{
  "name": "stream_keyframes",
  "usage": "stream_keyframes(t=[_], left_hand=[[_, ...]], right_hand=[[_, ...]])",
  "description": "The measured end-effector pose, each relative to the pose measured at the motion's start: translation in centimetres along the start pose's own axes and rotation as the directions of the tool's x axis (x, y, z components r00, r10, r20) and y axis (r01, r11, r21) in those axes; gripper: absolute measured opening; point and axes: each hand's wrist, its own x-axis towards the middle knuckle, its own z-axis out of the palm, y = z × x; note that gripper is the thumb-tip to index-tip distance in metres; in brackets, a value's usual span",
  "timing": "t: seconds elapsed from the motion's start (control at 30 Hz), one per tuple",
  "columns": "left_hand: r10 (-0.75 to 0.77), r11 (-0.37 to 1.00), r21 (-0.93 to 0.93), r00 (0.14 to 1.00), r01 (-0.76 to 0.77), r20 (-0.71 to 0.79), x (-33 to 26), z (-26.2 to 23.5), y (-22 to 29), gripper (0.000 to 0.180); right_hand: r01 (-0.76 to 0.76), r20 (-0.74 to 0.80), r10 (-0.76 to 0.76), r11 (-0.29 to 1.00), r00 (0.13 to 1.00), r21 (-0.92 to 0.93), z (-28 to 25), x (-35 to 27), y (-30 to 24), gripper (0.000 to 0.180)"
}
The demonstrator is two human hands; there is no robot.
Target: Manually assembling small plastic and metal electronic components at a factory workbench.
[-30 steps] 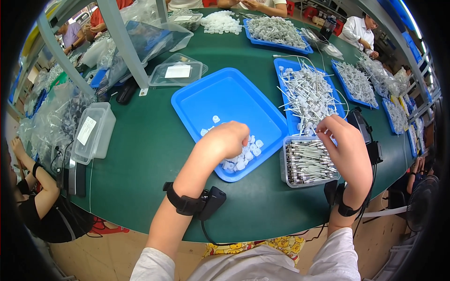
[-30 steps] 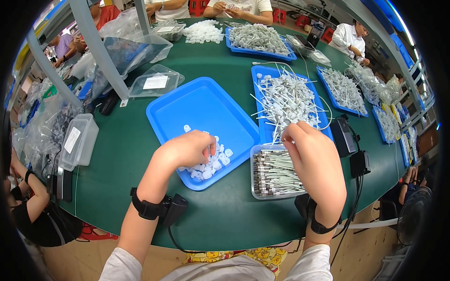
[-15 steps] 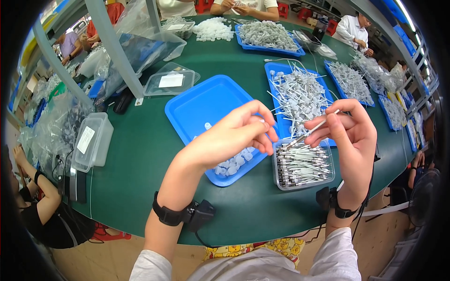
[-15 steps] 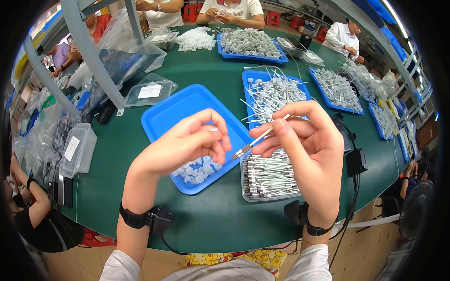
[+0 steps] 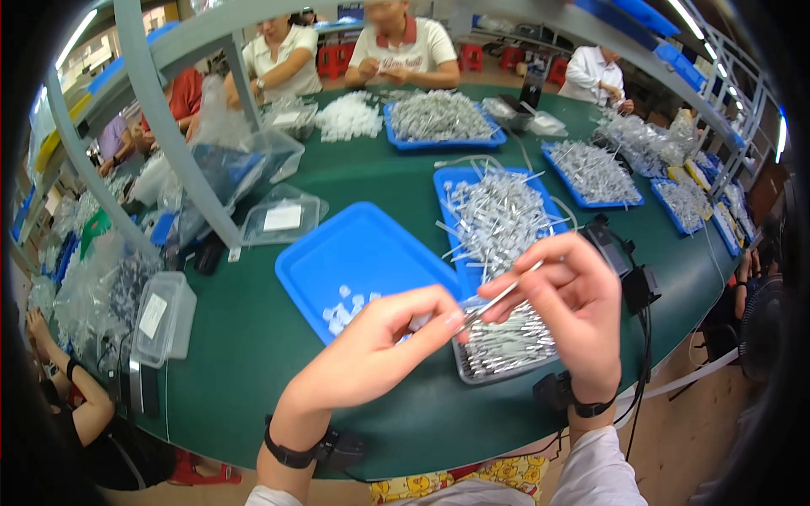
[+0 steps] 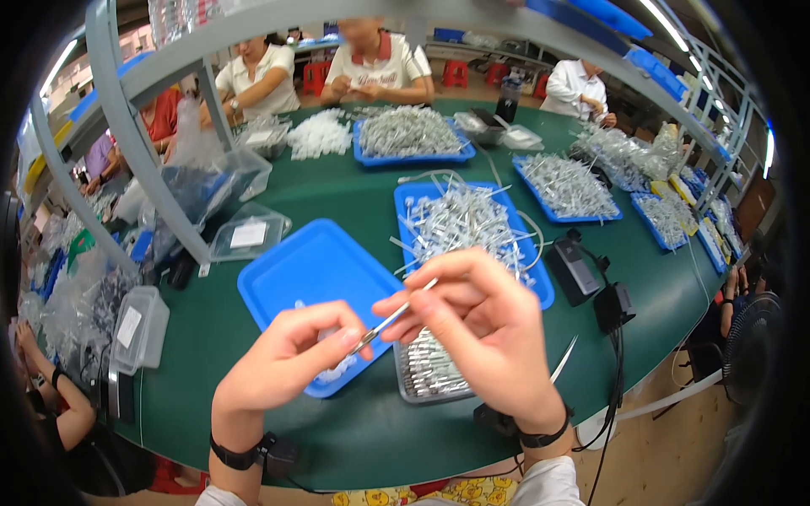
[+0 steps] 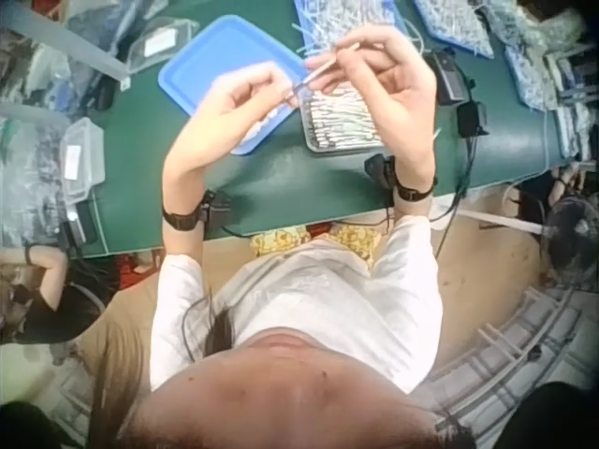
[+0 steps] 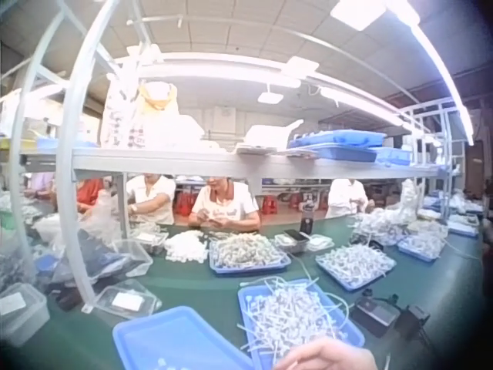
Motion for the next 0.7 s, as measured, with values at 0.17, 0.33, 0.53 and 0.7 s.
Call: stream_keyframes(t=[0.17, 0.33, 0.53, 0.7], left_hand=[[-0.066, 0.997, -0.046, 0.998, 0.065, -0.019, -0.7, 0.3, 0.7, 0.02], [0.008, 0.994, -0.111, 0.992, -0.023, -0.128, -0.3, 0.8, 0.3, 0.019], [-0.066, 0.995, -0.079, 0.989, 0.056, -0.13, -1.3, -0.5, 1.4, 0.019], [-0.062, 0.996, -0.063, 0.992, 0.055, -0.114, -1.4, -0.4, 1.7, 0.018]], right_hand=[[-0.001, 0.031, 0.004, 0.994, 0.999, -0.109, -0.9, 0.0, -0.5, 0.029], [-0.111, 0.019, 0.112, 0.994, 0.994, -0.016, -0.9, 0.2, -1.1, 0.039], [0.069, -0.375, -0.212, 0.93, 0.903, -0.362, -5.7, 9.3, -2.4, 0.059], [-0.266, -0.526, -0.454, 0.521, 0.719, -0.811, -11.3, 22.3, -6.2, 0.104]])
